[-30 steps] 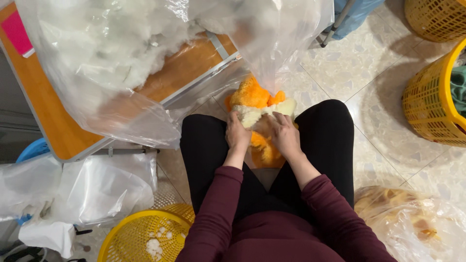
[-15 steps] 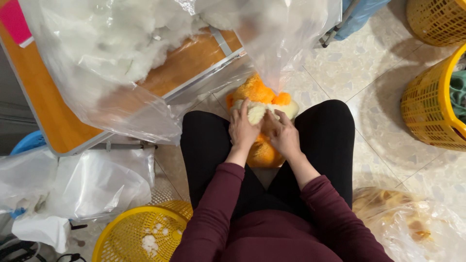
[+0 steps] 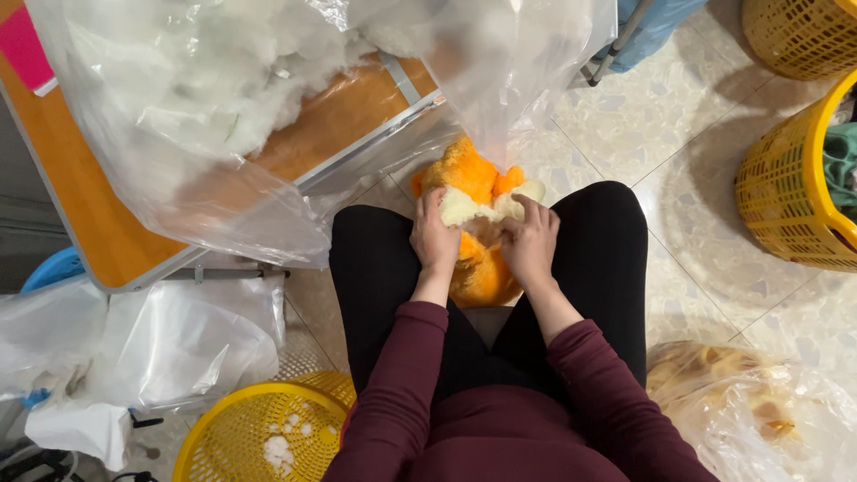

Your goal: The person sits on the floor and stuffs white cotton filling into an orange plush toy. They repeatedly pull cotton from a large plastic bag and push it into the opening of the plush, compressing the filling with both hands.

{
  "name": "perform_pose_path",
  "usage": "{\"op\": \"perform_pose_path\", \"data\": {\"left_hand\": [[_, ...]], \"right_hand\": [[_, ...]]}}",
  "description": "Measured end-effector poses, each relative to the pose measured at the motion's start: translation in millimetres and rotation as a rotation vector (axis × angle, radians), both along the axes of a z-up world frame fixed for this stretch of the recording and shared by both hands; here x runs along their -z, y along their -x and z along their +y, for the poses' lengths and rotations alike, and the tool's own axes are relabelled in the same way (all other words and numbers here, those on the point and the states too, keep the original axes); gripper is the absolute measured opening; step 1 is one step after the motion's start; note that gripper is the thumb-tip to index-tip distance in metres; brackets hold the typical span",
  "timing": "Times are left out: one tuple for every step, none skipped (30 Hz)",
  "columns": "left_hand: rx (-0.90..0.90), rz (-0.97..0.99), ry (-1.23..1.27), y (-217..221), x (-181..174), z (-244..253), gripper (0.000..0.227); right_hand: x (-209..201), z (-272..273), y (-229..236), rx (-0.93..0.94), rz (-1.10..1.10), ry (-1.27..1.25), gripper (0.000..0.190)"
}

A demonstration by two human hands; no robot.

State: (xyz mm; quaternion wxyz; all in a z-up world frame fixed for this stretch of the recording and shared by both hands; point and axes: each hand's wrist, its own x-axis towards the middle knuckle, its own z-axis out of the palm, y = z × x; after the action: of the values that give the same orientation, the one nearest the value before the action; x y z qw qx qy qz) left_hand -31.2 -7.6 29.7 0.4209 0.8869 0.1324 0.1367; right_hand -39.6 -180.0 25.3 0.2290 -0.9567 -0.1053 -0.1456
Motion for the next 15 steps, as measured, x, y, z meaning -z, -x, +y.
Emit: {"op": "perform_pose_path", "data": {"left_hand": [[-0.002, 0.002, -0.012, 0, 0, 1, 0.066], [-0.003, 0.003, -0.025, 0, -1, 1, 0.066], [0.009, -0.001, -0.048, 0, -1, 2, 0.066], [0.021, -0.006, -0.071, 1, -1, 1, 0.066], [0.034, -0.01, -0.094, 1, -2, 1, 0.066], [0.06, 0.006, -0.114, 1, -2, 1, 0.068], [0.086, 0.023, -0.134, 0, -2, 1, 0.069], [0.112, 0.039, -0.154, 0, -2, 1, 0.071], [0.121, 0.046, -0.146, -1, -2, 1, 0.073], [0.129, 0.052, -0.138, -2, -1, 1, 0.076], [0.138, 0.058, -0.128, -2, 1, 1, 0.078], [0.158, 0.031, -0.125, -1, 2, 1, 0.08], [0.176, 0.003, -0.121, 0, 4, 1, 0.082], [0.194, -0.024, -0.117, 2, 6, 1, 0.084], [0.201, -0.03, -0.133, 1, 5, 0, 0.085]], "right_hand": [[1, -1, -1, 0.002, -0.004, 0.033, 0.028], [1, -2, -2, 0.004, -0.007, 0.067, 0.031], [2, -2, -2, 0.005, -0.012, 0.101, 0.035], [3, -2, -3, -0.005, -0.001, 0.096, 0.039], [4, -1, -4, -0.013, 0.009, 0.091, 0.044], [6, -1, -5, -0.022, 0.019, 0.087, 0.05], [7, 0, -5, -0.016, 0.029, 0.047, 0.051], [9, 0, -5, -0.01, 0.038, 0.008, 0.052], [11, 0, -5, -0.005, 0.046, -0.03, 0.053], [13, -1, -6, -0.012, 0.051, -0.049, 0.054], [15, -2, -7, -0.02, 0.056, -0.066, 0.055], [17, -2, -7, -0.027, 0.06, -0.084, 0.056], [18, -3, -6, -0.042, 0.065, -0.107, 0.057], [19, -4, -4, -0.056, 0.07, -0.13, 0.057], [17, -4, -8, -0.073, 0.061, -0.156, 0.058]]}}
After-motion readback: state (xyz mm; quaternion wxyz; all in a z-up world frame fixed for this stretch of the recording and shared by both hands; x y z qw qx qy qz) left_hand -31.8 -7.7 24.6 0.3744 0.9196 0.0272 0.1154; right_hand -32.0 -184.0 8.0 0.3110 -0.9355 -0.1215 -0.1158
